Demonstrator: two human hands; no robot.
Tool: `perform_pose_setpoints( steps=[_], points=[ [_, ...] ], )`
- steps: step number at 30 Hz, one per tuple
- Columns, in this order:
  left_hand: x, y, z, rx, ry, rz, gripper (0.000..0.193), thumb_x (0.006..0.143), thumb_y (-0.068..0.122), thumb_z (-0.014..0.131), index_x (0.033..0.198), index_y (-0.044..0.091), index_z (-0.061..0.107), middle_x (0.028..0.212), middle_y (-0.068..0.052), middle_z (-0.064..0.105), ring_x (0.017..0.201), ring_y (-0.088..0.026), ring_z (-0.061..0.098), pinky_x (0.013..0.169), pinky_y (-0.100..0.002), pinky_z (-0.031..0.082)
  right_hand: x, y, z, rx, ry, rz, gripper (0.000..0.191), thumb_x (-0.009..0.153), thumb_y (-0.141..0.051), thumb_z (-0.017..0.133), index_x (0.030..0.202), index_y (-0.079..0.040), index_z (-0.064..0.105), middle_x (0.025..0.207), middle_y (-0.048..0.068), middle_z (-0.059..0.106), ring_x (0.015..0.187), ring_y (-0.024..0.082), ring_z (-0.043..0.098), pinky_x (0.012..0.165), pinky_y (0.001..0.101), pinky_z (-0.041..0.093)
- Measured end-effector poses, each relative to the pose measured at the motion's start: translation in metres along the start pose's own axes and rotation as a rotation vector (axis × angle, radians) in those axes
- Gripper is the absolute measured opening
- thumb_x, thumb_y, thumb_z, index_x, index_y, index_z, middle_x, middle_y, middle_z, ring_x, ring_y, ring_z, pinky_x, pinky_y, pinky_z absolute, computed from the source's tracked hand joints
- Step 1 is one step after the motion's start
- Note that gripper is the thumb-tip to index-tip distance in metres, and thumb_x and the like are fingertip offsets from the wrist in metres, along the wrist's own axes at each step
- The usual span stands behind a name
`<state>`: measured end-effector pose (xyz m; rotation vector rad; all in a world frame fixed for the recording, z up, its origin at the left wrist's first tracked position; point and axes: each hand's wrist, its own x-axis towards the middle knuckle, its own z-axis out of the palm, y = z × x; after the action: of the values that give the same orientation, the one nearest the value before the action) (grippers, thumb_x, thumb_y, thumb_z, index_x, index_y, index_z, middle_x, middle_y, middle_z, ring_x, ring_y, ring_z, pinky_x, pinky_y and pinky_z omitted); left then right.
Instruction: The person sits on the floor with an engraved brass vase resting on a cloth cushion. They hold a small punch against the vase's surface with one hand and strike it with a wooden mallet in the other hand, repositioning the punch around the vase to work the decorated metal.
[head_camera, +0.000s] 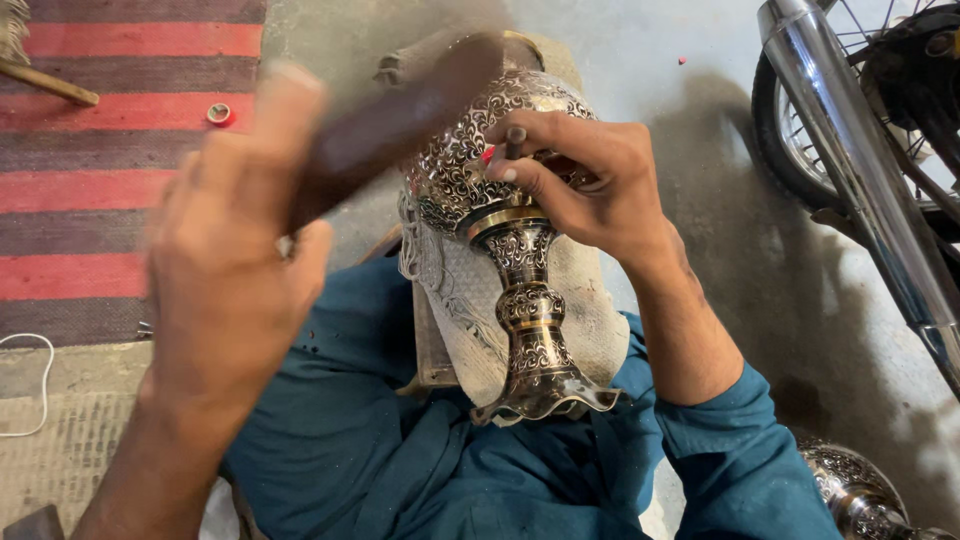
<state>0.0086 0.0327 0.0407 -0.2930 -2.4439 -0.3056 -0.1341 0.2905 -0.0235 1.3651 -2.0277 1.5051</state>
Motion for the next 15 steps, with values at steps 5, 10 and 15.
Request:
perform_pose_setpoints(
  steps=[5,10,15],
  points=[
    [0.0042,0.0024,-0.0018,-0.161,0.024,-0.205,0.066,0.088,0.006,0.073,0.147,0.020,0.045,0.121,0.000,0.061,0.101,-0.021,0.063,0.083,-0.040,0.051,0.0028,-0.0028,-0.0020,-0.003,-0.008,-0.015,0.023,0.102,0.001,0.075,0.125,0.000,0.070,0.107,0.010,0.078,0.100,0.015,0.078,0.087,0.0262,0.066],
    [0.0055,0.0010,-0.0025,0.451,-0.068,0.045,0.065,0.089,-0.003,0.078,0.147,0.020,0.060,0.098,-0.005,0.060,0.091,-0.027,0.060,0.088,-0.045,0.046,0.0038,-0.0021,-0.0046,-0.047,-0.037,-0.026,0.019,0.101,-0.001,0.076,0.120,-0.001,0.071,0.103,0.009,0.079,0.094,0.013,0.078,0.080,0.0245,0.065],
    [0.0031,0.0014,-0.0012,0.355,-0.039,0.047,0.072,0.084,-0.001,0.077,0.150,0.019,0.056,0.103,-0.007,0.060,0.099,-0.029,0.060,0.092,-0.046,0.045,0.0046,0.0017,-0.0049,-0.111,-0.050,-0.061,0.017,0.098,-0.002,0.078,0.114,0.000,0.072,0.098,0.010,0.078,0.088,0.014,0.078,0.076,0.0249,0.063]
  ],
)
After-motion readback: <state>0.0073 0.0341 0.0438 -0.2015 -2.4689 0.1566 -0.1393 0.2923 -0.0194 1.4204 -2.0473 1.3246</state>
